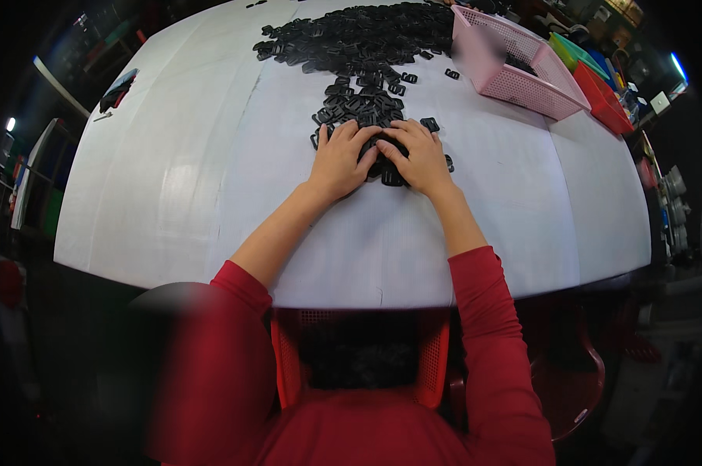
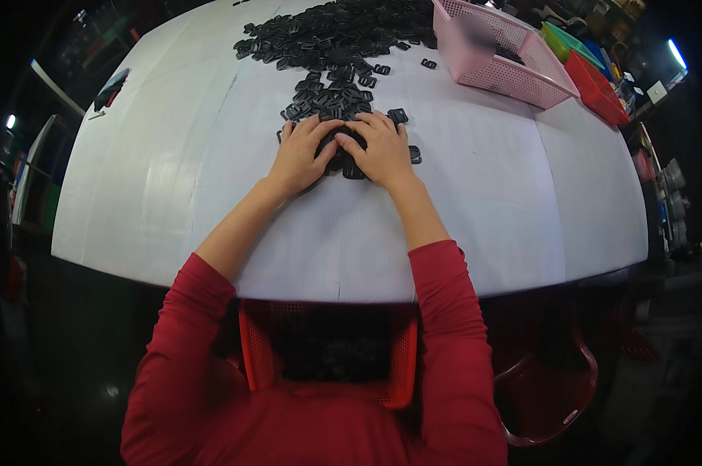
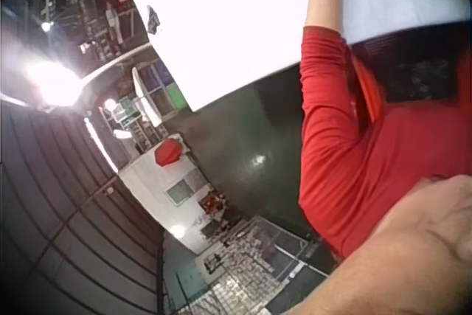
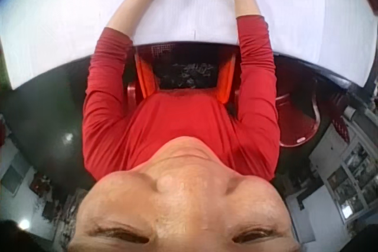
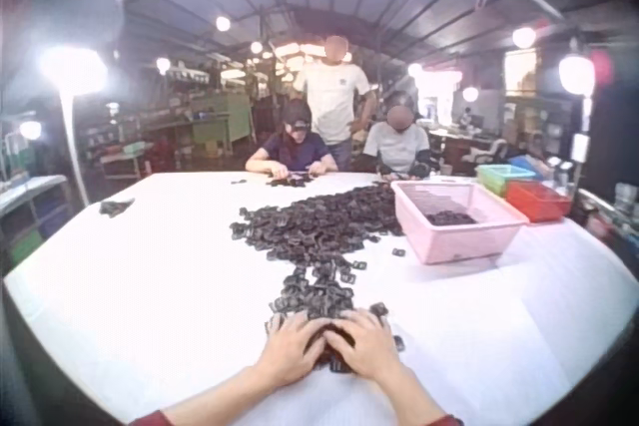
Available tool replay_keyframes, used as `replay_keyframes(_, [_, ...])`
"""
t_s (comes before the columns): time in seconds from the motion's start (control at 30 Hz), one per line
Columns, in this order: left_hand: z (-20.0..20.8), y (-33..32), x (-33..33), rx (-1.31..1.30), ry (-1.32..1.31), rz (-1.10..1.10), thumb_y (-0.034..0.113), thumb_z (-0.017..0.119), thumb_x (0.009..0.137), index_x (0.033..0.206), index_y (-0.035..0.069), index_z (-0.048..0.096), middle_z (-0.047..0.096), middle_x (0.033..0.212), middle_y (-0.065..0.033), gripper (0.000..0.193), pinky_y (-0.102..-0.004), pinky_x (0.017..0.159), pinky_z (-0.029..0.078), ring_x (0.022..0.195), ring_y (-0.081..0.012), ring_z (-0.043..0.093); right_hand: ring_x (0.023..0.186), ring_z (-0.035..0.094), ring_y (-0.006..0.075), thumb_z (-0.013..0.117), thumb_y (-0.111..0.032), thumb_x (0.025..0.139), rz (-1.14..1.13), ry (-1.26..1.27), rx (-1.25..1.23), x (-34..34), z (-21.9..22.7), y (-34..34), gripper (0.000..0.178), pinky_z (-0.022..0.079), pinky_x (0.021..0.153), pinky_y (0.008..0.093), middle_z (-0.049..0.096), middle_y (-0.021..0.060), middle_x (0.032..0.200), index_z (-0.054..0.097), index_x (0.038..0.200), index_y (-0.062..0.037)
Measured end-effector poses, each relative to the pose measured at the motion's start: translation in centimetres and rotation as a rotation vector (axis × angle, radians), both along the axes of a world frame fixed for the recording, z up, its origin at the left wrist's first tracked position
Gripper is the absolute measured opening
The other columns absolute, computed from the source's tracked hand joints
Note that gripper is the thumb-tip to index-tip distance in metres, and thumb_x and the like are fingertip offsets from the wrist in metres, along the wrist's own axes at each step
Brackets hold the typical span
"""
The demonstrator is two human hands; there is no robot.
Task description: The person sorts small black plastic parts on a white table, picking them up and placing them into a red basket. The person repeatedly gathers the parts from the table surface and transfers them into the basket.
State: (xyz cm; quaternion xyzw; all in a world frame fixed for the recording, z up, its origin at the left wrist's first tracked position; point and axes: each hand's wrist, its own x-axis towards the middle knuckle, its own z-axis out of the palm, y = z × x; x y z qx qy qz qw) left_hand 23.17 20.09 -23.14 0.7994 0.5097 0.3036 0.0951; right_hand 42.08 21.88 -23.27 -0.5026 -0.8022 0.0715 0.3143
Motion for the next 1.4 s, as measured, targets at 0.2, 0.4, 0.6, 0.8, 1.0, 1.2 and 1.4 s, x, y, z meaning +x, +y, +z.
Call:
replay_keyframes(0.2, [-1.0,-7.0,-0.4,0.069,-0.024,-0.081,0.018,0.062,0.091,0.131,0.014,0.056,0.054,0.133,-0.0164,0.04,-0.0623,0.113,0.021,0.131,-0.0323,0.046,0.129,0.047,0.0284,0.069,-0.037,0.087,0.042,-0.043,0.087,0.1,-0.3,-7.9,0.033,0.033,0.106,0.0561,0.058,0.0048,0.131,0.069,0.11,-0.0129])
replay_keyframes(0.4, [0.7,-10.1,-2.8,0.003,-0.176,-0.26,0.015,0.066,0.089,0.097,0.011,0.072,0.067,0.114,-0.0054,0.011,-0.0541,0.11,0.032,0.117,-0.026,0.059,0.118,0.056,0.0281,0.07,-0.024,0.087,0.047,0.013,0.197,1.4,0.7,-12.0,0.018,0.039,0.101,0.0487,0.064,0.0054,0.117,0.072,0.101,-0.0117])
replay_keyframes(0.6, [3.0,-9.3,-3.7,0.163,-0.159,-0.305,0.014,0.064,0.091,0.082,0.004,0.07,0.071,0.093,-0.0054,0.014,-0.0439,0.099,0.044,0.103,-0.025,0.065,0.096,0.063,0.0274,0.068,-0.014,0.088,-0.039,0.211,0.21,1.7,1.0,-11.1,0.009,0.048,0.084,0.0371,0.069,0.0075,0.099,0.072,0.09,-0.0063])
replay_keyframes(0.8, [3.7,-8.3,-5.5,0.136,-0.357,-0.169,0.015,0.069,0.089,0.077,0.006,0.071,0.069,0.08,-0.0076,0.015,-0.0349,0.075,0.048,0.072,-0.0255,0.063,0.093,0.063,0.0256,0.074,-0.013,0.081,0.018,0.326,0.098,1.5,1.0,-11.4,0.01,0.048,0.082,0.0362,0.069,0.006,0.093,0.072,0.09,-0.0074])
replay_keyframes(1.0, [2.2,-8.0,-5.1,0.164,-0.116,-0.274,0.014,0.075,0.08,0.099,0.008,0.075,0.071,0.103,-0.0034,0.02,-0.036,0.087,0.049,0.102,-0.024,0.061,0.097,0.061,0.0211,0.08,-0.022,0.071,0.232,-0.052,0.195,-0.1,2.1,-14.9,0.026,0.046,0.083,0.0364,0.069,0.0001,0.097,0.072,0.094,-0.012])
replay_keyframes(1.2, [0.5,-9.1,-2.6,0.177,0.077,-0.273,0.021,0.073,0.083,0.103,0.011,0.074,0.069,0.107,0.0,0.023,-0.0402,0.094,0.043,0.11,-0.0228,0.057,0.088,0.063,0.0191,0.074,-0.013,0.075,0.123,-0.051,0.222,-0.4,0.3,-17.2,0.022,0.045,0.079,0.0342,0.07,-0.0005,0.093,0.072,0.096,-0.0108])
replay_keyframes(1.4, [2.6,-10.1,-2.3,-0.24,-0.35,-0.389,0.01,0.075,0.081,0.094,0.007,0.075,0.069,0.085,-0.0053,0.013,-0.0331,0.071,0.049,0.08,-0.023,0.06,0.08,0.062,0.021,0.072,-0.006,0.078,0.023,0.227,-0.042,0.9,1.0,-17.4,0.018,0.044,0.074,0.0343,0.069,-0.0002,0.084,0.072,0.095,-0.0098])
